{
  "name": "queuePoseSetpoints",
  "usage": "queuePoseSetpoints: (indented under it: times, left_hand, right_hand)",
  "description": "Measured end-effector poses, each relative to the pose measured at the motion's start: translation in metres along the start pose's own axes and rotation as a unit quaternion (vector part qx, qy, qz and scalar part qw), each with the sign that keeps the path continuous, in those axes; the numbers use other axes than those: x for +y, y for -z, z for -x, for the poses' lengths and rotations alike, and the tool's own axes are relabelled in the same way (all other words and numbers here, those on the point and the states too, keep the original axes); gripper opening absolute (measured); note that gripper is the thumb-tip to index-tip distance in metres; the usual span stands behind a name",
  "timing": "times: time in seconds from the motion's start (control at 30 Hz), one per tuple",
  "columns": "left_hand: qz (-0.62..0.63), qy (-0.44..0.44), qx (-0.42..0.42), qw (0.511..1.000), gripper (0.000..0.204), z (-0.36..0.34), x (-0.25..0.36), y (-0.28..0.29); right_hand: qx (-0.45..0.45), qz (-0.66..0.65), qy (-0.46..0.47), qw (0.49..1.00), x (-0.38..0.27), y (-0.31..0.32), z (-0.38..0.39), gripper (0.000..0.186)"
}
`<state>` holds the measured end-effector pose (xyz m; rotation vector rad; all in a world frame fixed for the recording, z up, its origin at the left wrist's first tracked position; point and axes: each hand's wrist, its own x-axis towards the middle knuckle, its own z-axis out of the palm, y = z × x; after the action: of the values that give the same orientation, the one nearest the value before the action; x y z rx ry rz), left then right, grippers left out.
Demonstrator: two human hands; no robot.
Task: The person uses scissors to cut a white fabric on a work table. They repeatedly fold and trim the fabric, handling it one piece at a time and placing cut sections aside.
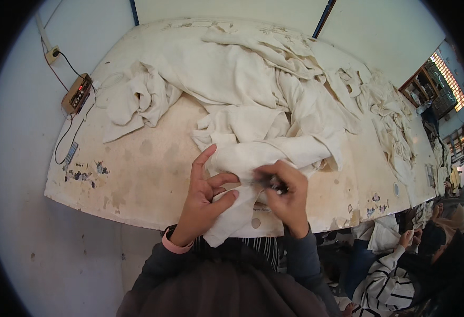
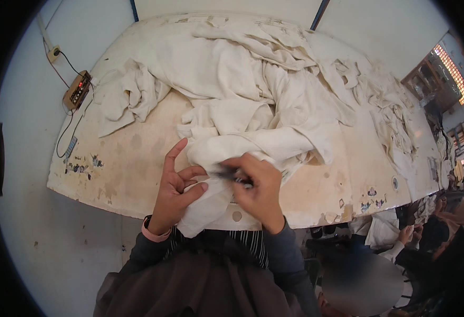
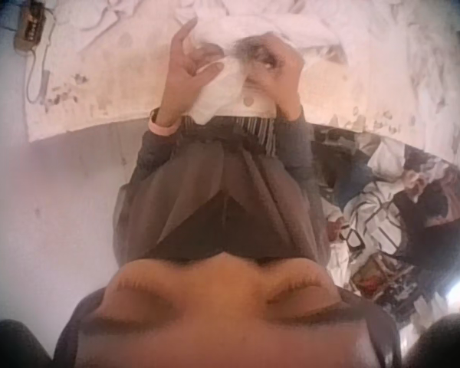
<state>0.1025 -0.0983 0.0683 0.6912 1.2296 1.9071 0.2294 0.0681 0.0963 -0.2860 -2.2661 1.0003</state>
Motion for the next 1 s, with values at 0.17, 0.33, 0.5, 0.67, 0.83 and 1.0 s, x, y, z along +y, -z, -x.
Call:
queuePoseSetpoints:
  times: [0.17,0.33,0.5,0.67,0.83,1.0]
  left_hand:
    - [0.022,0.017,0.025,0.999,0.094,-0.006,0.019,0.013]
    - [-0.003,-0.014,0.016,1.0,0.099,-0.004,0.021,0.032]
    - [-0.202,0.089,-0.085,0.972,0.098,0.007,0.04,0.05]
    - [-0.112,-0.01,0.066,0.991,0.072,0.002,0.04,0.053]
    - [-0.05,-0.057,0.123,0.989,0.067,-0.002,0.036,0.031]
    - [-0.037,-0.048,0.067,0.996,0.067,0.0,0.02,0.029]
  right_hand:
    - [0.279,-0.186,-0.054,0.94,0.042,0.031,-0.014,0.01]
    - [0.151,0.02,-0.12,0.981,0.058,0.041,-0.012,0.029]
    - [0.232,0.003,-0.025,0.972,0.106,0.069,-0.018,0.015]
    - [0.271,0.056,-0.032,0.96,0.044,0.103,-0.102,0.022]
    - [0.114,0.087,-0.048,0.988,0.015,0.035,-0.088,0.043]
    - [-0.069,-0.203,-0.09,0.973,-0.026,-0.026,-0.043,0.041]
